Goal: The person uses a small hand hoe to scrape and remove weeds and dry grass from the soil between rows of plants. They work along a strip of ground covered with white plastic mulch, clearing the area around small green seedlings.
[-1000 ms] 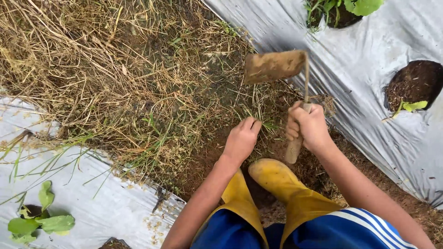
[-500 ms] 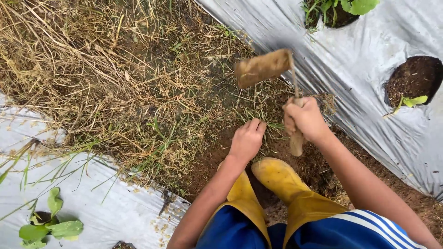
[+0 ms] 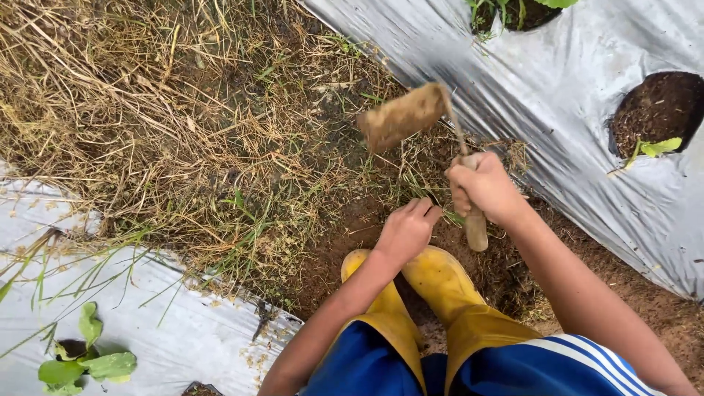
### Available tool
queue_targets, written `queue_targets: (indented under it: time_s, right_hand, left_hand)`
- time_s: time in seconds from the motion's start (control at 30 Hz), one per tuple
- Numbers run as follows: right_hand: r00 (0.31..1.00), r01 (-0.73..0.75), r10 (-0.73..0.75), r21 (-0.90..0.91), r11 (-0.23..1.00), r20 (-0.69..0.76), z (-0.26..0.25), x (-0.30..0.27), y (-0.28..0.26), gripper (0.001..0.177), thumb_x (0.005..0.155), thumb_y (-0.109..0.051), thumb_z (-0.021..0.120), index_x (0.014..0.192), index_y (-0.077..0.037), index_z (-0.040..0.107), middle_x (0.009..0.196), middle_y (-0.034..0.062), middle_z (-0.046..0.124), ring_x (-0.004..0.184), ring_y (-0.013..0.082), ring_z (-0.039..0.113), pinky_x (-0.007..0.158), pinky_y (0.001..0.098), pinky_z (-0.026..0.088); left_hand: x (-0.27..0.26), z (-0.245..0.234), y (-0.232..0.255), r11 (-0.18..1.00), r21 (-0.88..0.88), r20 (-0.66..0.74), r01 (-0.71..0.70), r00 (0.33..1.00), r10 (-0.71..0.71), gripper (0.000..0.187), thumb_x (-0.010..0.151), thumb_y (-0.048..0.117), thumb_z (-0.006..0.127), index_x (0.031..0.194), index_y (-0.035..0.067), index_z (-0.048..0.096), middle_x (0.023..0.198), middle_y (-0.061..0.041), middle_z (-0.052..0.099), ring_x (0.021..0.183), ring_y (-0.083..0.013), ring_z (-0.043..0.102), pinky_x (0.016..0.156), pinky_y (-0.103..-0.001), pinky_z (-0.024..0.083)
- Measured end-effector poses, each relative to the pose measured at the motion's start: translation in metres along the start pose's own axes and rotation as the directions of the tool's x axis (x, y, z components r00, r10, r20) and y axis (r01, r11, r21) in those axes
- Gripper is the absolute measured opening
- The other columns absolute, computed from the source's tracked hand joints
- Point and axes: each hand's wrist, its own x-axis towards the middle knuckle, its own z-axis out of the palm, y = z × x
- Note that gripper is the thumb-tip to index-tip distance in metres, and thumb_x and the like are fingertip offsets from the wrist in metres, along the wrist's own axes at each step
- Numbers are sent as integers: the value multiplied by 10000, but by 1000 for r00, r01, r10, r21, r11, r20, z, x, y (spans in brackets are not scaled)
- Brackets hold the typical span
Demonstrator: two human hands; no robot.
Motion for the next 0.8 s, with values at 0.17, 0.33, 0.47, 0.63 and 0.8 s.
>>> queue_targets:
  time_s: [0.17,0.33,0.47,0.63,0.8]
  right_hand:
    - [984,-169,170,-34,985,47,-15,-3,22,295,887,16,520,596,-32,540,420,25,384,311,111,350,302,314,369]
    - [994,-106,102,129,986,41,-4,-9,-21,212,838,12,500,640,-63,491,428,11,327,288,114,355,282,313,378]
    - [995,-61,57,49,997,77,-15,13,30,251,887,0,525,639,-38,523,423,33,389,280,143,380,286,327,387]
    - [971,-218,221,-44,975,89,-16,3,49,315,876,-19,600,571,-17,519,412,70,392,295,153,369,285,363,382]
    - [982,-168,166,21,986,90,-13,-9,-4,267,869,-16,548,609,-45,496,434,27,366,301,123,380,289,311,389]
  left_hand:
    - [-2,8,-10,999,33,15,-16,1000,15,108,960,106,592,977,131,696,896,-31,580,943,-219,695,743,-298,616]
    - [-9,3,-3,1000,9,23,-8,1000,8,85,945,109,620,976,127,697,889,-36,585,931,-216,690,762,-288,610]
    - [-7,-3,-2,999,24,23,-34,999,34,94,961,112,596,980,124,688,903,-34,576,939,-218,682,790,-299,607]
    - [-6,-9,-8,999,26,15,-47,999,46,121,979,108,561,1014,110,677,939,-40,579,979,-229,667,830,-330,605]
    - [-12,-27,7,999,50,93,-14,996,9,157,998,76,569,1026,125,715,937,-41,619,972,-191,678,834,-301,607]
